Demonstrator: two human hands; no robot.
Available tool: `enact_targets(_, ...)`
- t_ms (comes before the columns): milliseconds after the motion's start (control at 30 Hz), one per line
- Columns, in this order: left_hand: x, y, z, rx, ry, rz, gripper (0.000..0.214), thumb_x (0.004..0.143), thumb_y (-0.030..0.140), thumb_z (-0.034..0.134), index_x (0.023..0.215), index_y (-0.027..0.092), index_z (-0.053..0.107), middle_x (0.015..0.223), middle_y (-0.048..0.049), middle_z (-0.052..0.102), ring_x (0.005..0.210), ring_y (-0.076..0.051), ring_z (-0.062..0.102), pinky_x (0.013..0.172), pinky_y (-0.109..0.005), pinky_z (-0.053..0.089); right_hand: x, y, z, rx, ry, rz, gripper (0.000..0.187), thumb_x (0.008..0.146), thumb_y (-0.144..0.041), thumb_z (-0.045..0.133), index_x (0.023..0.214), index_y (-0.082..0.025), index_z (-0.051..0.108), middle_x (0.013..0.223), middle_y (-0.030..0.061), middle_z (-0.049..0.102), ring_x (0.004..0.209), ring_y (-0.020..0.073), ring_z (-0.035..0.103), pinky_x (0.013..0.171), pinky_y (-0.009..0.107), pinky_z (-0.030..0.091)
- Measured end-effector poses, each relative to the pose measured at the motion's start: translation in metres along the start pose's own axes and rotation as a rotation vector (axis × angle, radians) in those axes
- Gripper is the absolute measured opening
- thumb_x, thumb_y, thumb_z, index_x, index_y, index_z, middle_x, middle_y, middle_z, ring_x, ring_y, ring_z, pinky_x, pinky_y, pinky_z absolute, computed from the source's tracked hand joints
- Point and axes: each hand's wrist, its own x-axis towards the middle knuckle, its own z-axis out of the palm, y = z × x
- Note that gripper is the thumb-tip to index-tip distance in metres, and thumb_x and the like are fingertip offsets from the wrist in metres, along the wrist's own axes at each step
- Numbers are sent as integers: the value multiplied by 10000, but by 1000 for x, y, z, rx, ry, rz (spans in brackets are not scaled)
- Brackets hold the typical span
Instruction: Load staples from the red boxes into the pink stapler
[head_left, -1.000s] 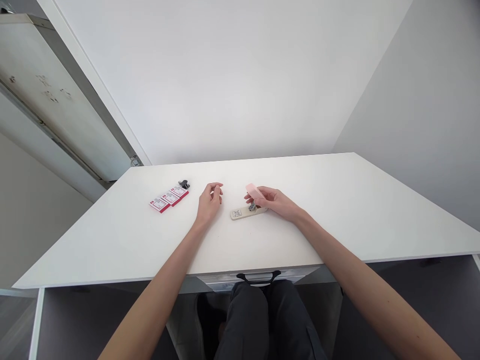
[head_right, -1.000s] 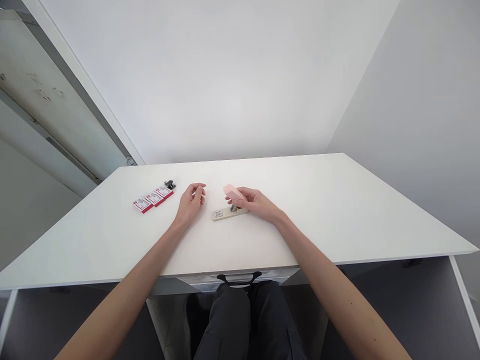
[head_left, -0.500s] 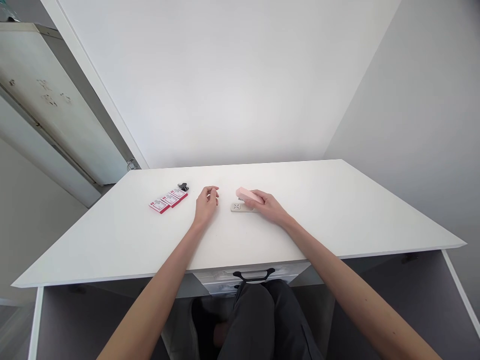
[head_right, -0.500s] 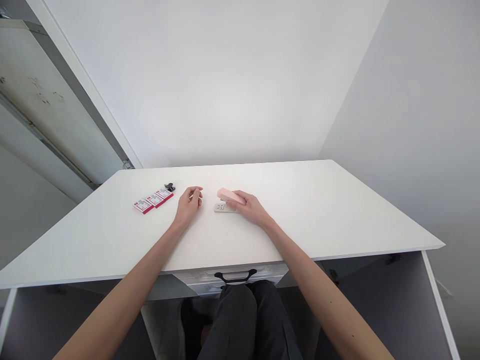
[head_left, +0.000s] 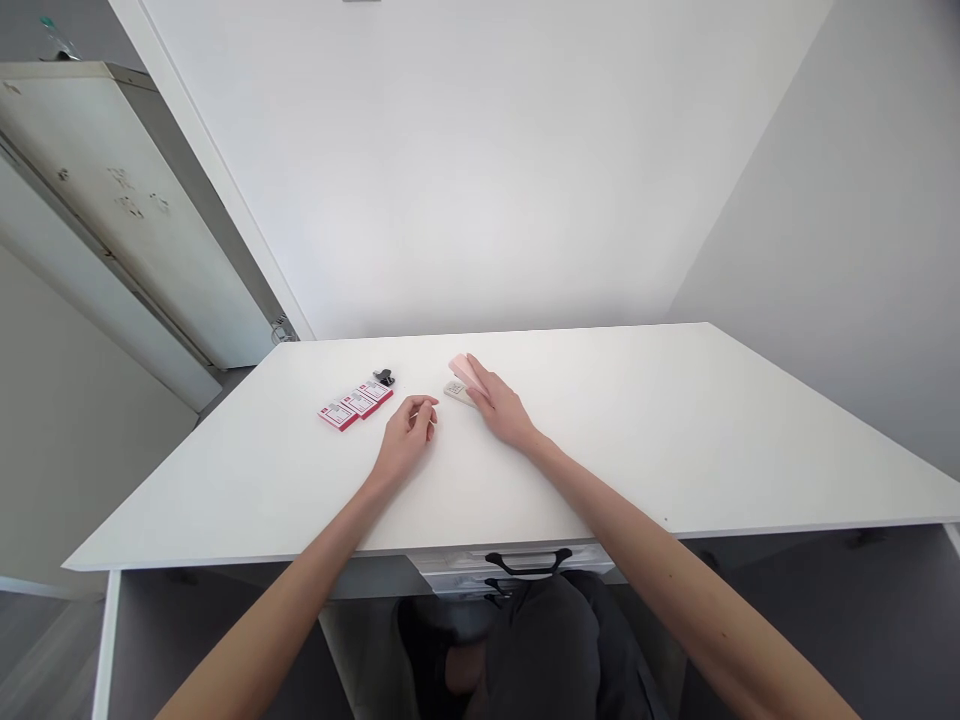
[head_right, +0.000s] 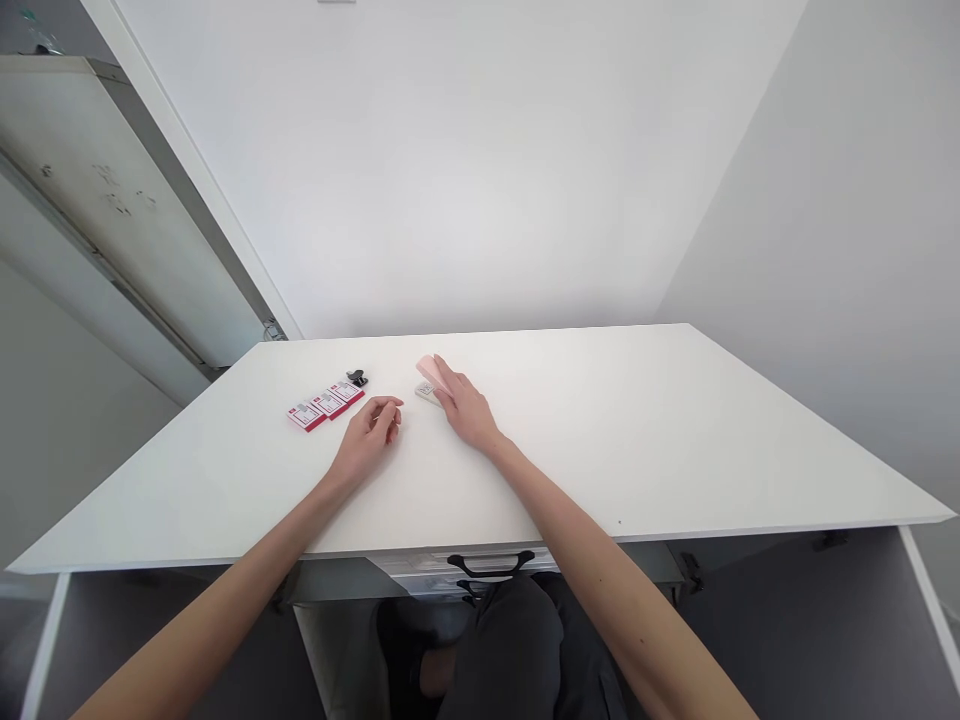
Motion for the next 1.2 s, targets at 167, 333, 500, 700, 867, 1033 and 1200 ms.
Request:
enact_targets(167,-10,-2,0,-50,32,-8,272,1006,473,516,1038,223,617,841,1,592,628,-122,515,641,-283,445,47,-16,58,-10,10,3,630,1064,-361,349,1674,-407,198,1470,97,526,1147,300,648,1002,497,525)
enact_targets(333,-9,-7,-1,-88,81,-6,292,1004,514,520,990,233,600,735,16,549,597,-140,498,607,-295,431,87,-31,111,34,47,48,609,1044,-332,411,1640,-414,316,1465,102,501,1105,305,648,1006,505,514)
enact_targets(500,-7,-11,-5,-116,219,-14,257,1033,478,486,998,238,569,835,-7,605,622,-134,534,629,-301,470,104,-36,127,146,-24,43,603,1045,-366,413,1642,-355,330,1528,121,448,1300,309,560,1083,525,474)
enact_targets(700,-2,-17,-4,-273,291,-39,243,1034,426,503,1185,242,452,999,-35,694,675,-123,632,687,-309,523,76,-35,102,442,156,124,532,1021,-500,464,1487,-258,544,1517,123,515,1418,236,486,1150,403,452)
enact_targets(867,-5,-14,-6,-367,319,-29,362,988,426,606,1228,219,432,1073,-94,757,928,-187,728,891,-395,559,22,-48,74,489,146,90,290,939,-364,578,1188,-279,702,1378,83,600,1338,231,543,1102,400,510)
enact_targets(1033,-13,-5,-9,-420,274,-53,462,950,482,666,1262,219,449,1044,-100,791,1062,-233,742,1014,-467,528,-19,-59,50,286,102,-118,402,902,-320,699,1303,-344,679,1401,85,535,1389,259,496,1169,467,444)
enact_targets(1200,-19,-1,-10,-364,89,-48,573,893,519,732,1301,229,452,975,-95,813,1056,-260,761,1021,-469,514,-27,-61,47,265,103,-163,287,928,-416,727,1205,-343,741,1427,88,530,1348,283,534,1130,475,467)
